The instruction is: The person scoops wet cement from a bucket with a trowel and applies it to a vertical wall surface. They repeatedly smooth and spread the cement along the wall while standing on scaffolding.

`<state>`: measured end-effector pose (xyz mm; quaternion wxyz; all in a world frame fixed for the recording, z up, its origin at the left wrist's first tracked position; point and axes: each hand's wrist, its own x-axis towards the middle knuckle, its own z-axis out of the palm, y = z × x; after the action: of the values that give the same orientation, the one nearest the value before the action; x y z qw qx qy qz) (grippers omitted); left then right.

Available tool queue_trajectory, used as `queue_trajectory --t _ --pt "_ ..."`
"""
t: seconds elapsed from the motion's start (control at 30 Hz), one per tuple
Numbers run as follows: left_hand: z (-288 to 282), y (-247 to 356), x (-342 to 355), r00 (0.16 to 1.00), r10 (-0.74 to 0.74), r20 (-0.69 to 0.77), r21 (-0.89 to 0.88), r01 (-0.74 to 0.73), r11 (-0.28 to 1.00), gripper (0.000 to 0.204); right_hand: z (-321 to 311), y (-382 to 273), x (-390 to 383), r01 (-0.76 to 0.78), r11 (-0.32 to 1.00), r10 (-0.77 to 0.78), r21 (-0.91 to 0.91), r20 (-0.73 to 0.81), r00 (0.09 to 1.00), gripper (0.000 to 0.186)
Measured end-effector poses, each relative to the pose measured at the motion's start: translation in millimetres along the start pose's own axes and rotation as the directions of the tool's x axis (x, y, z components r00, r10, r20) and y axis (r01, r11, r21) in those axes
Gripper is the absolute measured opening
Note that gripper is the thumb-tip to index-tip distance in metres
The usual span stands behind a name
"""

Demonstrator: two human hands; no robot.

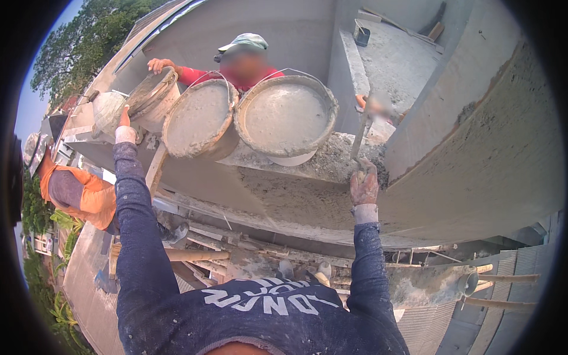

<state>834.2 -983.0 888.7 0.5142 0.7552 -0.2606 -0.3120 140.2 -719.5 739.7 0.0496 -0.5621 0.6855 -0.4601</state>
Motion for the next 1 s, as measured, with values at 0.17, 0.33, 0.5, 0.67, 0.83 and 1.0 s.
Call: queue_trajectory --t 0.17,0.33,0.5,0.67,0.83,1.0 --pt "23.5 15.7 -72.1 0.897 0.394 -0.199 -0.189 -0.429 0.883 0.085 -2.0 3.9 -0.6 0.058 0.998 -0.057 0.021 -0.051 0.997 0.039" --pt "59.9 -30.0 -251.8 0.598 0.796 0.094 -0.521 -0.652 0.551 0.037 9.4 29.2 -5.6 -0.017 1.000 0.017 -0.009 -0.023 1.000 0.040" --pt "112.4 -26.2 -349.5 0.326 0.876 0.356 -0.179 -0.896 0.406 0.037 34.4 53.2 -8.4 -0.044 0.986 0.045 -0.162 0.003 0.999 0.048" --pt "165.5 19.1 -341.1 0.149 0.753 0.641 -0.180 -0.924 0.336 0.051 40.2 57.4 -9.2 0.074 0.969 -0.105 -0.234 -0.122 0.987 0.043" --pt "240.9 53.9 -281.3 0.230 0.571 0.788 0.189 -0.973 0.133 0.077 26.4 48.6 -8.0 -0.125 0.956 0.174 -0.264 0.171 0.970 0.063" --pt "295.5 55.2 -230.2 0.267 0.379 0.886 0.231 -0.963 0.138 0.083 18.3 40.6 -4.1 -0.130 0.971 0.164 -0.202 0.161 0.973 0.061"
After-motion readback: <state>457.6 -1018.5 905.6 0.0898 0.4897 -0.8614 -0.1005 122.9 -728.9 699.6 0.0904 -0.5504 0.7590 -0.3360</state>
